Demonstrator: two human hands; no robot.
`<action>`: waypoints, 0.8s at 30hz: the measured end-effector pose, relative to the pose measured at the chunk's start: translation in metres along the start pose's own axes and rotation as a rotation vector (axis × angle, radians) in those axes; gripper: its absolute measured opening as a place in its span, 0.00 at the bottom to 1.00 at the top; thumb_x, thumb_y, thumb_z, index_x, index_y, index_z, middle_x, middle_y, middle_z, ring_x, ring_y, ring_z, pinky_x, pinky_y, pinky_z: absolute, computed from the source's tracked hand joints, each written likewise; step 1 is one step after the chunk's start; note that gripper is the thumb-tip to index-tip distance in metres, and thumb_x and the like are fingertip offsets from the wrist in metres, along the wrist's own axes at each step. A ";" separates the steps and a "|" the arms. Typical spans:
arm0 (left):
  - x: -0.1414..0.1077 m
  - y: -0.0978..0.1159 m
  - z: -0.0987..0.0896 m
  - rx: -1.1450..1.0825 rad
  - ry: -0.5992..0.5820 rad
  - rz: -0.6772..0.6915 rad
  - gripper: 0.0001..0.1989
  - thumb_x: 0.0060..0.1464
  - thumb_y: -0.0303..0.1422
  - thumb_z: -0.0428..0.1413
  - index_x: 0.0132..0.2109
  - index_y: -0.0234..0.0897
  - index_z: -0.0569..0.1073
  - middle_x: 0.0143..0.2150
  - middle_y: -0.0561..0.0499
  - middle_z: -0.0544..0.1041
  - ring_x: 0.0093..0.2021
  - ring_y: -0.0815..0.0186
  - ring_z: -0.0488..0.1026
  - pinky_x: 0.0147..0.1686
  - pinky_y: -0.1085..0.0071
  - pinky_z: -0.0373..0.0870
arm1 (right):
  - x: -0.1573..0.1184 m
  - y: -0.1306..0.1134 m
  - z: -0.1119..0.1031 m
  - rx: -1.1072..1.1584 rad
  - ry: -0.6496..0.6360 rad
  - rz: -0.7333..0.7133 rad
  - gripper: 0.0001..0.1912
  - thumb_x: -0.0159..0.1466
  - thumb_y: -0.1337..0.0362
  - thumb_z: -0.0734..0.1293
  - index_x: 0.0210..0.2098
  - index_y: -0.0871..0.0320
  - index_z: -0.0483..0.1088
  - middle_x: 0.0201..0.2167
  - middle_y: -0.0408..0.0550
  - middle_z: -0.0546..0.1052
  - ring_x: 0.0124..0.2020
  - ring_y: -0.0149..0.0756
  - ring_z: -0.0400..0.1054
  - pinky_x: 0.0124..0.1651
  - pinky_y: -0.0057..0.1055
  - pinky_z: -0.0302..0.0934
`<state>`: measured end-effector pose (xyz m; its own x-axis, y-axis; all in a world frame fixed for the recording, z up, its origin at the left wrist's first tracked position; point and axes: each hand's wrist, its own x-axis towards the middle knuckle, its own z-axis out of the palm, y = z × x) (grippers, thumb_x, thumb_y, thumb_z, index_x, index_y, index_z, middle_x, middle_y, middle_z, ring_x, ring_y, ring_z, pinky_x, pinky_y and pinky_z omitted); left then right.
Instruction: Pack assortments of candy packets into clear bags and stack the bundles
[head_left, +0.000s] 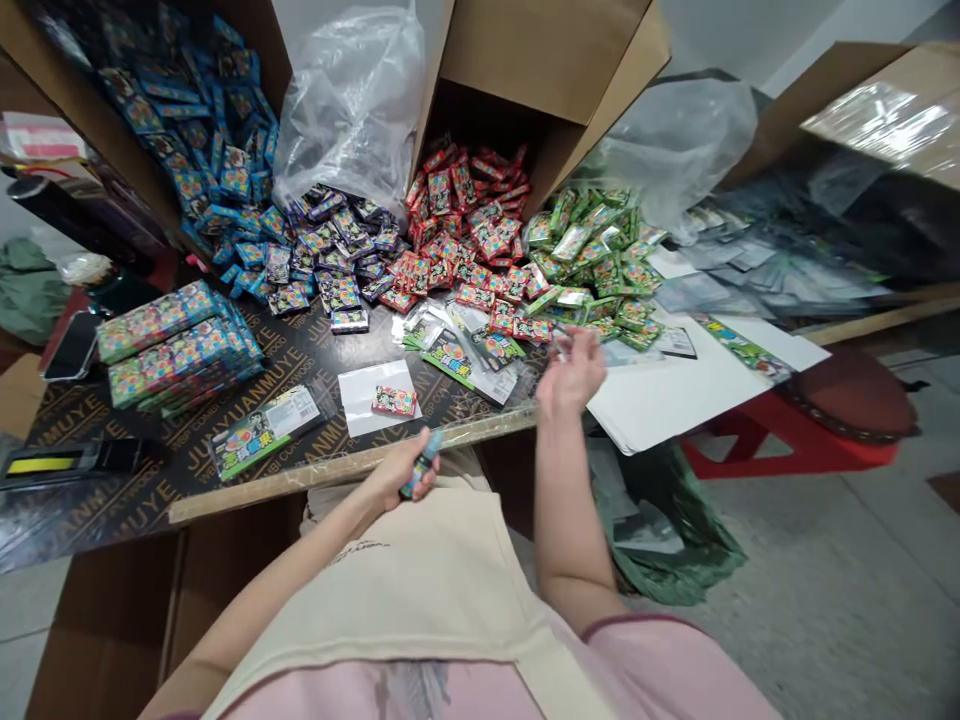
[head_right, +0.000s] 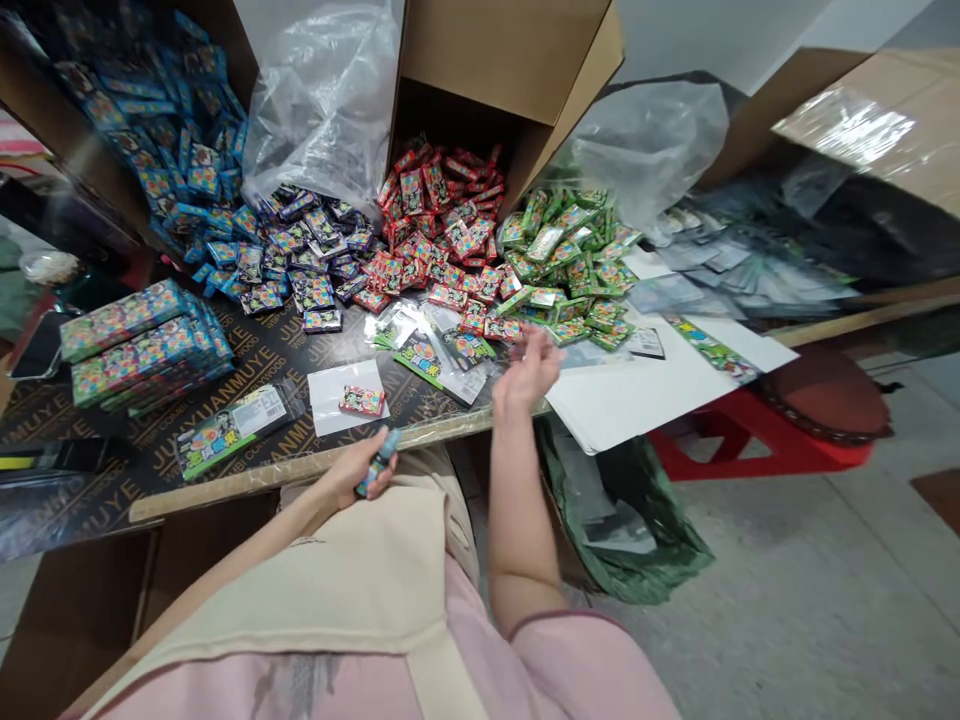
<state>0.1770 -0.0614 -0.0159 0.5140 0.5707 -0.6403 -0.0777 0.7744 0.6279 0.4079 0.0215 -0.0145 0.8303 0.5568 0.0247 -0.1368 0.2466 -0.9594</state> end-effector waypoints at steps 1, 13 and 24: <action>-0.002 0.003 -0.004 -0.059 0.031 0.049 0.30 0.46 0.61 0.54 0.28 0.35 0.69 0.14 0.57 0.64 0.10 0.75 0.56 0.10 0.78 0.50 | 0.012 0.001 -0.005 -0.117 -0.007 -0.137 0.18 0.59 0.48 0.66 0.36 0.58 0.71 0.39 0.48 0.75 0.37 0.33 0.68 0.41 0.31 0.64; -0.024 0.037 -0.003 -0.243 -0.301 0.228 0.22 0.50 0.52 0.61 0.40 0.38 0.70 0.24 0.55 0.69 0.23 0.70 0.68 0.26 0.71 0.70 | -0.081 0.058 -0.011 -1.098 -0.941 -0.512 0.06 0.65 0.64 0.64 0.36 0.60 0.72 0.40 0.56 0.76 0.48 0.49 0.64 0.51 0.46 0.54; -0.023 0.036 0.008 -0.090 -0.058 0.262 0.37 0.44 0.68 0.48 0.29 0.35 0.71 0.20 0.53 0.68 0.21 0.69 0.68 0.22 0.74 0.65 | -0.110 -0.020 0.005 -0.332 -0.993 -0.185 0.14 0.59 0.51 0.71 0.37 0.55 0.76 0.45 0.51 0.75 0.50 0.43 0.68 0.55 0.42 0.60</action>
<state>0.1692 -0.0491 0.0256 0.5144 0.7399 -0.4335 -0.2886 0.6253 0.7250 0.3166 -0.0402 0.0034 -0.0108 0.9675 0.2526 0.2254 0.2484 -0.9421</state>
